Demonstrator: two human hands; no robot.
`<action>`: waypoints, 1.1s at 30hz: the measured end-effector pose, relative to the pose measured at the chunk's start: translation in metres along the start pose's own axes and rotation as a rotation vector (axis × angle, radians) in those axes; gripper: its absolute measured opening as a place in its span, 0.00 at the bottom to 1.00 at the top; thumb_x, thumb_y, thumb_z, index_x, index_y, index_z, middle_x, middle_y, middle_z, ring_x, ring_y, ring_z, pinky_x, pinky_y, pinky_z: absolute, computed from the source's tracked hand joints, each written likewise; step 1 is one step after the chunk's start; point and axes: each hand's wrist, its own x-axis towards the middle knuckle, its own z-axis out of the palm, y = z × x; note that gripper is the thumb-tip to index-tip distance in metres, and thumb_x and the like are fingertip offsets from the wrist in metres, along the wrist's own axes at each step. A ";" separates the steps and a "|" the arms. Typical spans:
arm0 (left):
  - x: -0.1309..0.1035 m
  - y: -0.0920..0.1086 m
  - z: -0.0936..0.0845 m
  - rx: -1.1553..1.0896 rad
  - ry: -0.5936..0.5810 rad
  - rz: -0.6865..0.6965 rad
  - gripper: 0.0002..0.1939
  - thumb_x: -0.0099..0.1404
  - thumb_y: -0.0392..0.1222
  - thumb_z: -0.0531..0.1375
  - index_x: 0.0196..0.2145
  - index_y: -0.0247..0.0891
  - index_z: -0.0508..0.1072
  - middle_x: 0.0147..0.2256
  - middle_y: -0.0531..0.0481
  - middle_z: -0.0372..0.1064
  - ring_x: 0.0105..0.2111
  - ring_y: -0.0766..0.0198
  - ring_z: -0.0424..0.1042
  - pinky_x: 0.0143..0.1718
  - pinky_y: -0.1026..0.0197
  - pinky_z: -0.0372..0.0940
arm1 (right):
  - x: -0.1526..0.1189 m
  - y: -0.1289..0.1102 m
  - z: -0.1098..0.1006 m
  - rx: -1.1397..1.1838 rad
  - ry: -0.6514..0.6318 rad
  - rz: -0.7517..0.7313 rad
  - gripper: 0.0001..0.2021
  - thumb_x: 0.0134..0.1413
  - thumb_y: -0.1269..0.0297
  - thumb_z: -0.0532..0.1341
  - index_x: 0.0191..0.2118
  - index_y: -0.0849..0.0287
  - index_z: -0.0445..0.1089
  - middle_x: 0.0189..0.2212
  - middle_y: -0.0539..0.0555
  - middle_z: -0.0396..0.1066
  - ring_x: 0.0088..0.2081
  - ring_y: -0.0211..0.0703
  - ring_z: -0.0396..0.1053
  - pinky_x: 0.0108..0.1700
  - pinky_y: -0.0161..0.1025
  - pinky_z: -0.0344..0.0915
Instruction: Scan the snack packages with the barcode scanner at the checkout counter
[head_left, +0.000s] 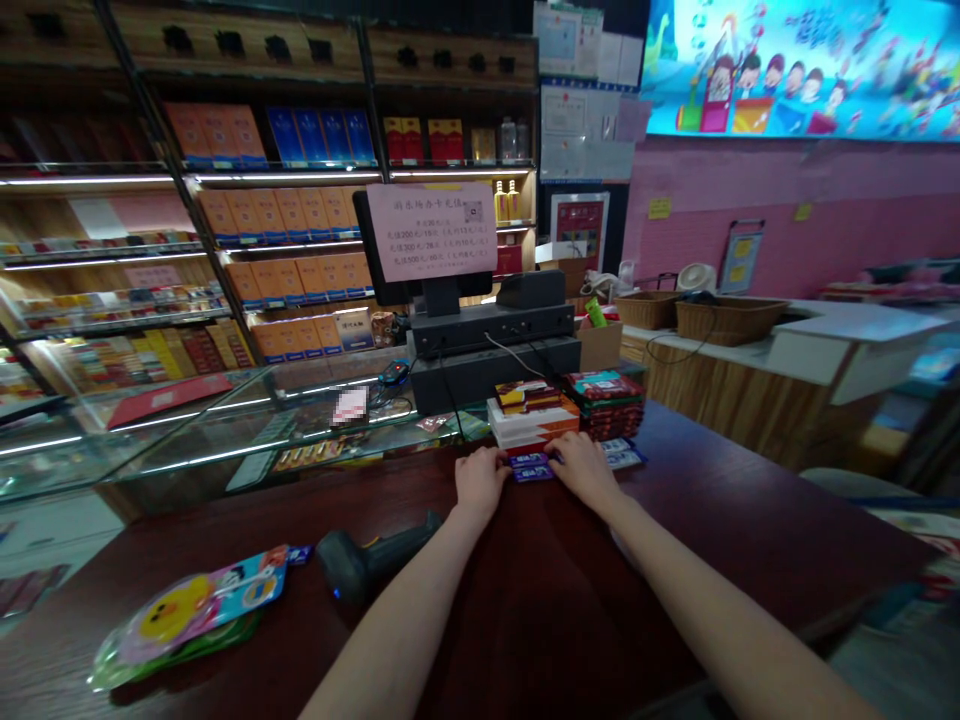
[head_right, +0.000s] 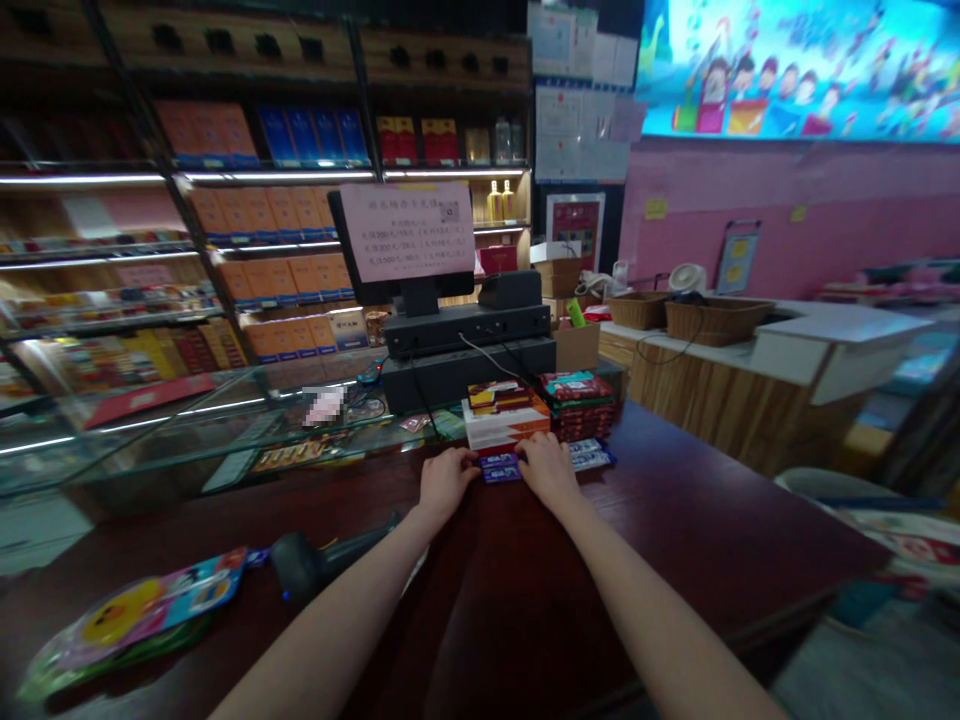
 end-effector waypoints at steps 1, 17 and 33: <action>-0.002 0.000 -0.003 0.000 0.001 0.001 0.12 0.65 0.43 0.62 0.46 0.46 0.77 0.42 0.52 0.78 0.45 0.60 0.75 0.49 0.59 0.62 | -0.001 -0.001 -0.001 0.001 0.007 -0.003 0.10 0.59 0.67 0.62 0.45 0.53 0.77 0.45 0.57 0.74 0.51 0.53 0.66 0.47 0.45 0.59; -0.034 -0.044 -0.059 0.066 0.068 0.021 0.10 0.67 0.40 0.60 0.46 0.47 0.77 0.47 0.53 0.78 0.50 0.59 0.73 0.57 0.55 0.56 | -0.011 -0.060 0.001 0.134 0.012 -0.170 0.14 0.61 0.70 0.58 0.50 0.54 0.74 0.51 0.56 0.76 0.54 0.52 0.68 0.49 0.45 0.62; -0.087 -0.155 -0.132 0.117 0.164 -0.141 0.11 0.69 0.40 0.57 0.45 0.49 0.77 0.47 0.56 0.78 0.51 0.61 0.73 0.58 0.58 0.57 | -0.003 -0.169 0.008 0.294 -0.042 -0.420 0.13 0.62 0.69 0.57 0.48 0.53 0.74 0.48 0.54 0.77 0.52 0.49 0.69 0.50 0.44 0.61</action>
